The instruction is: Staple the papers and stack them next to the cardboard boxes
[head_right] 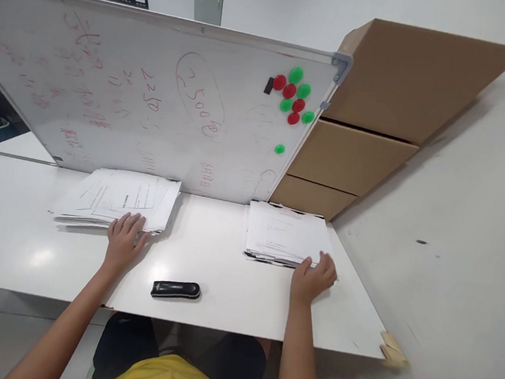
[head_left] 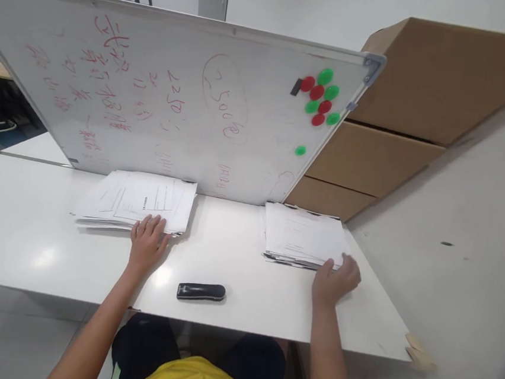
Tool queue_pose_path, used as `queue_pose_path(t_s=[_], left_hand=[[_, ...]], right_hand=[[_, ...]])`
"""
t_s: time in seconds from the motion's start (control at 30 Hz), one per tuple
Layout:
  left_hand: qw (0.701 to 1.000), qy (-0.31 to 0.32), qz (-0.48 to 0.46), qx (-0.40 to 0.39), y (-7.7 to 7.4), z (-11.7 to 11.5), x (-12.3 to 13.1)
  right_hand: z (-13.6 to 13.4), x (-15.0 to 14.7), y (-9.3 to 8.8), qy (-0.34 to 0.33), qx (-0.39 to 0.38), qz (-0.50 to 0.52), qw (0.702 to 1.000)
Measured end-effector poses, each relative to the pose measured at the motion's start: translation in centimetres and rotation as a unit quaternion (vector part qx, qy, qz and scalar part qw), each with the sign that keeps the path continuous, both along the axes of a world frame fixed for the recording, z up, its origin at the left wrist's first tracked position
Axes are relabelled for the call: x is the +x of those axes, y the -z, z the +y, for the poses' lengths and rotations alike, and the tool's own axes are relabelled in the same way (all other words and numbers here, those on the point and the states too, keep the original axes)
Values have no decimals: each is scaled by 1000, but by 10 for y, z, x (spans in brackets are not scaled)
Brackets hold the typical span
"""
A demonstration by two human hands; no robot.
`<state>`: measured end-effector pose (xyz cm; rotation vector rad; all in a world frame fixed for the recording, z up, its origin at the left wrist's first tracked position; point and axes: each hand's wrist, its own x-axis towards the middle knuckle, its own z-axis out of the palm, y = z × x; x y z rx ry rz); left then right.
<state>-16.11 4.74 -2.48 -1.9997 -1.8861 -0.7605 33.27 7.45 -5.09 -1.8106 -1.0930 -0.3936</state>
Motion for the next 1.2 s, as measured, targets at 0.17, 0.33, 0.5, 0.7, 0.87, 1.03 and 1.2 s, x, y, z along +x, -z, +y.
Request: queue_pose_path(t_s=[0.17, 0.33, 0.5, 0.7, 0.87, 1.03, 1.2], left_hand=[[1000, 2, -18, 15, -6, 3, -3], [999, -28, -10, -41, -29, 36, -21], [988, -31, 3, -150, -37, 56, -34], [984, -32, 10, -173, -32, 44, -31], [983, -24, 20, -182, -35, 40, -32], [987, -9, 37, -155, -36, 38, -35], [995, 18, 47, -87, -42, 35, -35]], right_hand=[[-55, -32, 15, -23, -5, 91, 996], [-57, -33, 16, -45, -30, 164, 985], [-48, -23, 25, -51, -48, 253, 965], [-47, -23, 26, -61, -67, 245, 965], [-48, -22, 26, -64, -76, 241, 965], [-48, -22, 29, -76, -72, 240, 965], [-44, -23, 29, -71, -56, 243, 966]])
